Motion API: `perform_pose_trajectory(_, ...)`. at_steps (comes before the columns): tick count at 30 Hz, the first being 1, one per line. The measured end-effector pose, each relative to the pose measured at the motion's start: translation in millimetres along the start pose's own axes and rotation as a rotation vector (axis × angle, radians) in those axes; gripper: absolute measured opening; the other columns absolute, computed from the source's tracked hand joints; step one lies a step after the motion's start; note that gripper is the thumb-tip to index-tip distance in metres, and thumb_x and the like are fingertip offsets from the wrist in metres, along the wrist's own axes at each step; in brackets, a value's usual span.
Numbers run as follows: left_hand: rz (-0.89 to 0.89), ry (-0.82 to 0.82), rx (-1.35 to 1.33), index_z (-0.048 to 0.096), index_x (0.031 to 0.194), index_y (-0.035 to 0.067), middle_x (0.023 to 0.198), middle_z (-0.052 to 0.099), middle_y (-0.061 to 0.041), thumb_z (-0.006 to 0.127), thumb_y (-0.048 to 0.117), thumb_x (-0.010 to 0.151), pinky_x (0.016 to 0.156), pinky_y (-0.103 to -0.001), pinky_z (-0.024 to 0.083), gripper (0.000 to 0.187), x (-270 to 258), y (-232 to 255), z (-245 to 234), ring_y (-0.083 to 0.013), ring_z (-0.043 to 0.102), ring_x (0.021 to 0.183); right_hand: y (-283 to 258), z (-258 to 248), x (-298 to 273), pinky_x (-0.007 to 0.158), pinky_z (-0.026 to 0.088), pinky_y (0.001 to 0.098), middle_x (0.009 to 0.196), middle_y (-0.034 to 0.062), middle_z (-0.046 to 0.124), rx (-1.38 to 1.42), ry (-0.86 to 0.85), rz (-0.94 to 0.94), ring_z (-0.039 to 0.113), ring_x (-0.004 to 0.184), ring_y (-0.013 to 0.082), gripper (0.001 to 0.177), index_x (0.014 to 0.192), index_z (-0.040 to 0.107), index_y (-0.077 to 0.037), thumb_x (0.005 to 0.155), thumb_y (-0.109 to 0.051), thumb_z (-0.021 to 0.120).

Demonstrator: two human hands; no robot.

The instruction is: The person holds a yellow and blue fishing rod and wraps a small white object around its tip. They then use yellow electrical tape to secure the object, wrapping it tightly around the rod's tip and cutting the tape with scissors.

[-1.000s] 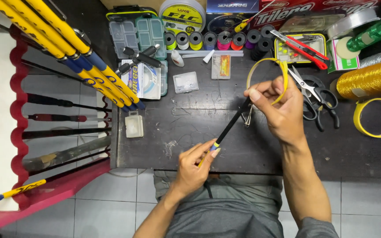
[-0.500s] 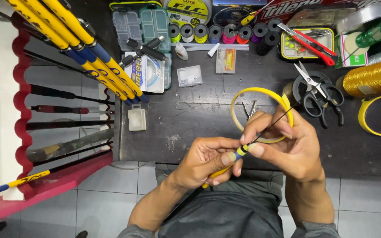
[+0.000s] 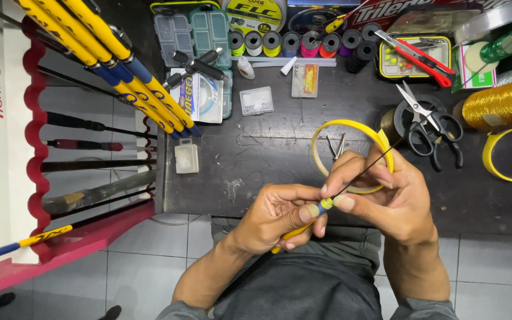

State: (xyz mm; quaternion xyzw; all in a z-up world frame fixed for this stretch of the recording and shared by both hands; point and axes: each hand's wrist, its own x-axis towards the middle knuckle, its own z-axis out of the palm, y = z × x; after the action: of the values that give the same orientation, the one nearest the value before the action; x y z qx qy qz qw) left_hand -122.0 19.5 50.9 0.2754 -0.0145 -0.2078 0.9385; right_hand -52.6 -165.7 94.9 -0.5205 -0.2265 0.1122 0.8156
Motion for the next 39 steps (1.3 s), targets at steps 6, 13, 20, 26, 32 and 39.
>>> perform_pose_trajectory(6, -0.013, -0.007, 0.009, 0.061, 0.131, -0.013, 0.078, 0.066, -0.027, 0.059, -0.002, 0.102, 0.029, -0.017, 0.035, 0.031, -1, 0, 2, -0.0107, 0.052, 0.042, -1, 1, -1, 0.07, 0.052, 0.0358, 0.082, 0.029, 0.071, 0.038, 0.015, -0.004, 0.063, 0.08, 0.0326, 0.048, 0.085, 0.034, -0.014, 0.079, 0.014, 0.072)
perform_pose_trajectory(13, -0.029, 0.011, 0.01, 0.06, 0.131, -0.013, 0.077, 0.065, -0.026, 0.059, -0.002, 0.102, 0.029, -0.017, 0.035, 0.031, -1, 2, 9, -0.01, 0.052, 0.042, 3, -5, -8, 0.071, 0.054, 0.0372, 0.082, 0.0307, 0.071, 0.066, 0.036, 0.023, 0.063, 0.08, 0.0339, 0.05, 0.086, 0.034, -0.014, 0.078, 0.015, 0.073)
perform_pose_trajectory(20, -0.084, 0.129, -0.008, 0.059, 0.133, -0.01, 0.075, 0.06, -0.025, 0.056, 0.0, 0.104, 0.027, -0.017, 0.032, 0.031, -14, -14, 1, -0.0103, 0.046, 0.039, 36, -9, -36, 0.074, 0.055, 0.0346, 0.09, 0.0316, 0.07, 0.082, 0.09, 0.086, 0.065, 0.083, 0.0311, 0.048, 0.091, 0.032, -0.014, 0.084, 0.015, 0.069)
perform_pose_trajectory(26, -0.328, 0.305, 0.029, 0.062, 0.132, 0.005, 0.084, 0.057, -0.014, 0.063, 0.016, 0.102, 0.031, -0.015, 0.022, 0.032, -60, -32, -15, -0.0052, 0.04, 0.042, 46, 2, -59, 0.09, 0.057, 0.034, 0.114, 0.0273, 0.069, -0.159, 0.245, 0.18, 0.069, 0.093, 0.0251, 0.034, 0.092, 0.03, -0.017, 0.097, -0.004, 0.061)
perform_pose_trajectory(32, -0.44, 0.355, 0.021, 0.061, 0.133, 0.003, 0.082, 0.057, -0.015, 0.062, 0.015, 0.103, 0.03, -0.016, 0.022, 0.033, -109, -34, -13, -0.0062, 0.04, 0.04, 22, 8, -44, 0.088, 0.063, 0.0368, 0.136, 0.027, 0.05, -0.531, 0.492, -0.039, 0.066, 0.115, 0.0306, 0.025, 0.1, 0.029, -0.01, 0.105, -0.01, 0.053)
perform_pose_trajectory(39, -0.444, 0.308, 0.034, 0.062, 0.137, 0.005, 0.081, 0.058, -0.012, 0.062, 0.016, 0.103, 0.032, -0.016, 0.022, 0.036, -112, -20, 3, -0.0058, 0.039, 0.043, 9, 8, -30, 0.078, 0.063, 0.0364, 0.11, 0.0279, 0.067, -0.477, 0.451, -0.045, 0.073, 0.088, 0.0325, 0.033, 0.095, 0.026, -0.013, 0.108, 0.001, 0.052)
